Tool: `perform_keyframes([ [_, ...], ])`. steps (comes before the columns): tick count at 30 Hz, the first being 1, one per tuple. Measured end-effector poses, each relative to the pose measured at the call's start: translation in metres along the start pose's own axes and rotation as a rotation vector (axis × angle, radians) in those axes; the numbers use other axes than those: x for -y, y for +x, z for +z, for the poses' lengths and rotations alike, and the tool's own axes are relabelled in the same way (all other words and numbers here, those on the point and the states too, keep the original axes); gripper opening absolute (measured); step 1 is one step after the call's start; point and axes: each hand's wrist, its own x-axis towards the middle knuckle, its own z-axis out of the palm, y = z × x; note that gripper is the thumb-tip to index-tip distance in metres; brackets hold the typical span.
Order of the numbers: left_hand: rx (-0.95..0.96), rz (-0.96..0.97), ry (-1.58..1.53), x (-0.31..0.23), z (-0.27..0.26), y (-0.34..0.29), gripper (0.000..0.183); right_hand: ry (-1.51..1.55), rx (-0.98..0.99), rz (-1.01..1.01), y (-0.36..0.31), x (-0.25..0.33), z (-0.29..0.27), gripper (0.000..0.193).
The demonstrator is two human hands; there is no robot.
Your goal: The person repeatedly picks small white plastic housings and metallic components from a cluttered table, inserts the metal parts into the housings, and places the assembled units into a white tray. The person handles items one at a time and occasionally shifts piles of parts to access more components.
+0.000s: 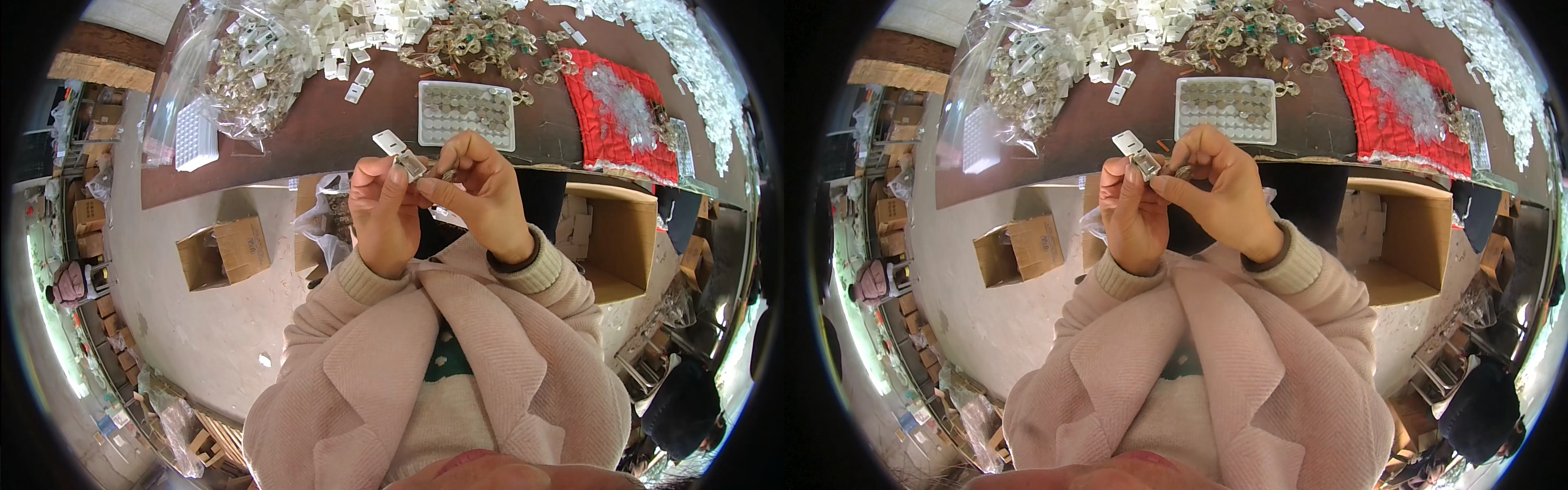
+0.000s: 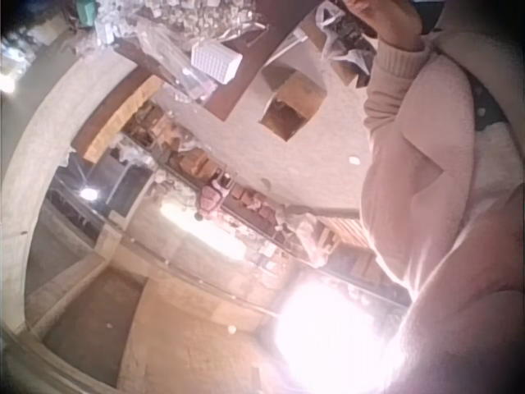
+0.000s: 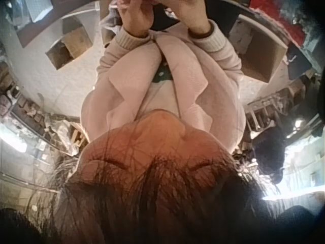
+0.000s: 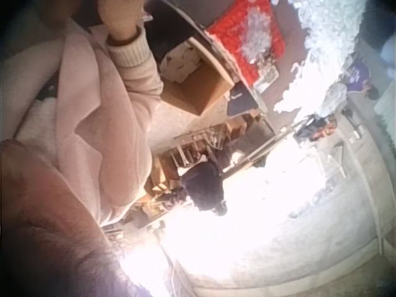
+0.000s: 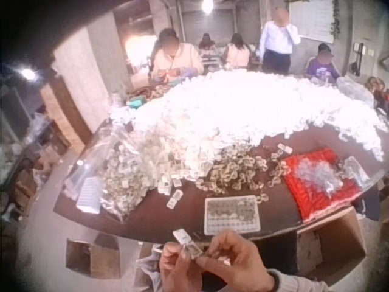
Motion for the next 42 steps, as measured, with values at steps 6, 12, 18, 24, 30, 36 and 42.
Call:
perform_keyframes([
  [6,0.011,-0.016,0.069,0.008,-0.008,0.006,0.012,-0.669,-0.039,-0.269,-0.014,-0.011,0.0,0.025],
  [12,0.021,-0.013,0.067,0.004,-0.023,0.017,0.011,-0.819,-0.129,-0.32,-0.012,-0.001,-0.037,0.028],
  [18,0.017,-0.122,0.093,0.01,-0.032,0.017,0.01,-1.254,-0.319,-0.524,0.017,-0.003,-0.088,0.019],
  [24,0.055,-0.174,0.04,0.013,-0.031,0.017,0.01,-1.374,-0.256,-0.487,0.025,-0.011,-0.094,0.02],
  [30,0.089,-0.223,0.008,0.018,-0.029,0.018,0.012,-1.323,-0.255,-0.368,0.027,0.0,-0.078,0.017],
  [36,0.114,-0.189,0.011,0.022,-0.022,0.016,0.012,-0.976,-0.091,-0.509,0.005,0.011,-0.035,0.021],
  [42,0.104,-0.155,0.063,0.019,-0.018,0.013,0.011,-1.041,-0.052,-0.496,-0.001,0.012,-0.021,0.027],
])
